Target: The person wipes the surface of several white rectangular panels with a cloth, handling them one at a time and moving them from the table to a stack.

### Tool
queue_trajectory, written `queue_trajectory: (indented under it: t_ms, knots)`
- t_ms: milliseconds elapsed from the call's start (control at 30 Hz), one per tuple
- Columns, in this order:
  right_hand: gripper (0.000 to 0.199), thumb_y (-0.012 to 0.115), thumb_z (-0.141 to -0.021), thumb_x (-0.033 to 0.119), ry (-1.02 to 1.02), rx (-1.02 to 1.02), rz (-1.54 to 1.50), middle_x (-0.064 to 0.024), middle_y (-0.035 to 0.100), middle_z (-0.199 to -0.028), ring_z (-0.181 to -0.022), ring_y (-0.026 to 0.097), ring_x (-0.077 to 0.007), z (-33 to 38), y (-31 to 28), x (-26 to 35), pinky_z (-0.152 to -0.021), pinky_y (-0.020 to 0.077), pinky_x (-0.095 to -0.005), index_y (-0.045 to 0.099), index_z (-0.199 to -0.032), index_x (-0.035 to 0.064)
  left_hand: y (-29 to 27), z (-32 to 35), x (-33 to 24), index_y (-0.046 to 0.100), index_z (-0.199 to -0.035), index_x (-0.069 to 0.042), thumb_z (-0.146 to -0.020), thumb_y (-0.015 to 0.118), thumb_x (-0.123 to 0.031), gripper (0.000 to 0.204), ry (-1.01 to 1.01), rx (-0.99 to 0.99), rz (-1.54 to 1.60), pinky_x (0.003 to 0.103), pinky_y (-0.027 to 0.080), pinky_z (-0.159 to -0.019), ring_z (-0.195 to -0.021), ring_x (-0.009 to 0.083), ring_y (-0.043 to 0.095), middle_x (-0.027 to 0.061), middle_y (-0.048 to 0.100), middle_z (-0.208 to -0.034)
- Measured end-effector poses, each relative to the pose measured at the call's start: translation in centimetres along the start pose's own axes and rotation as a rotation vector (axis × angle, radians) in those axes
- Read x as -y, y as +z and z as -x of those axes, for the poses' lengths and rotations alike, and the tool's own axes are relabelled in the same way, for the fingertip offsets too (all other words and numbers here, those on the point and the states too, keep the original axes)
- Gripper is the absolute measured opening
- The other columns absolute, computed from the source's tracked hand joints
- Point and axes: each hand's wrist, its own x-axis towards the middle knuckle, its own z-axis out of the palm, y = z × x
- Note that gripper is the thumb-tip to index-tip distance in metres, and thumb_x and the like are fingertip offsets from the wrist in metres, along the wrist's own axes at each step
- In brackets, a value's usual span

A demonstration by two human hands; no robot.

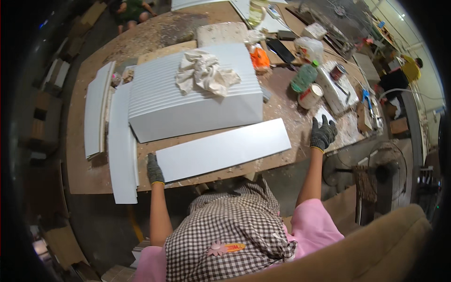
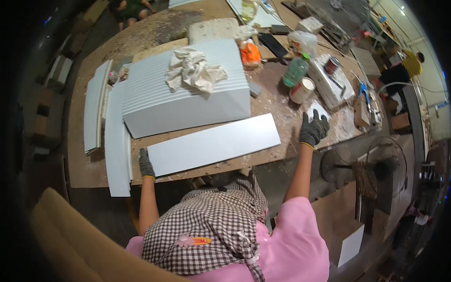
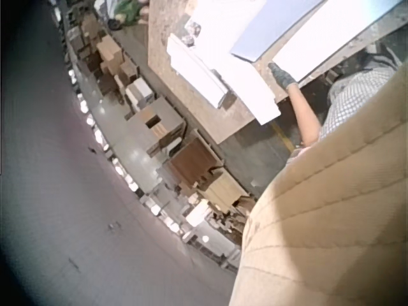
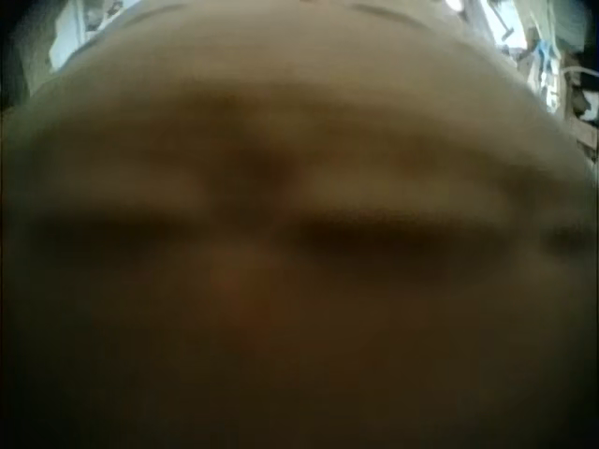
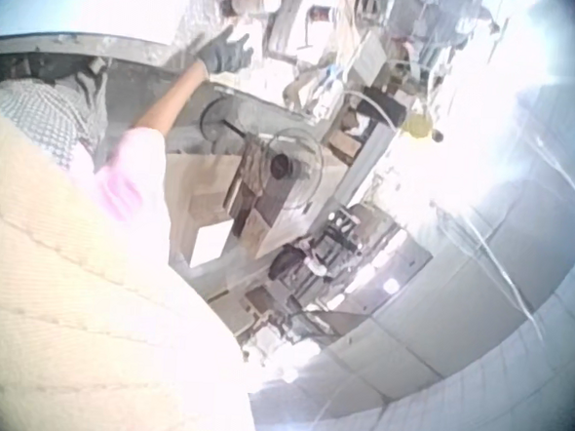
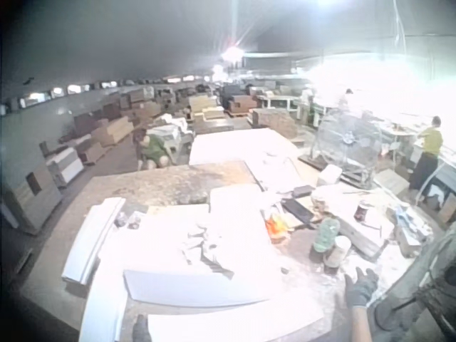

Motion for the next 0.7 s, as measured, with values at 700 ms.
queue_trajectory:
  t_ms: [700]
  knots:
    - [0.029, 0.062, -0.071, 0.042, -1.444, 0.054, -0.225, -0.0048, 0.064, -0.072, -0.070, 0.060, -0.0279, 22.1, -17.4, 41.3, -0.066, 0.0462, -0.0497, 0.070, -0.071, 0.0136, -1.3, 1.1, 0.5, 0.066, -0.096, 0.003, -0.094, 0.029, -0.063, 0.076, 0.098, -0.098, -0.102, 0.046, 0.046, -0.075, -0.081, 0.0321, 0.061, 0.0184, 0.064, -0.083]
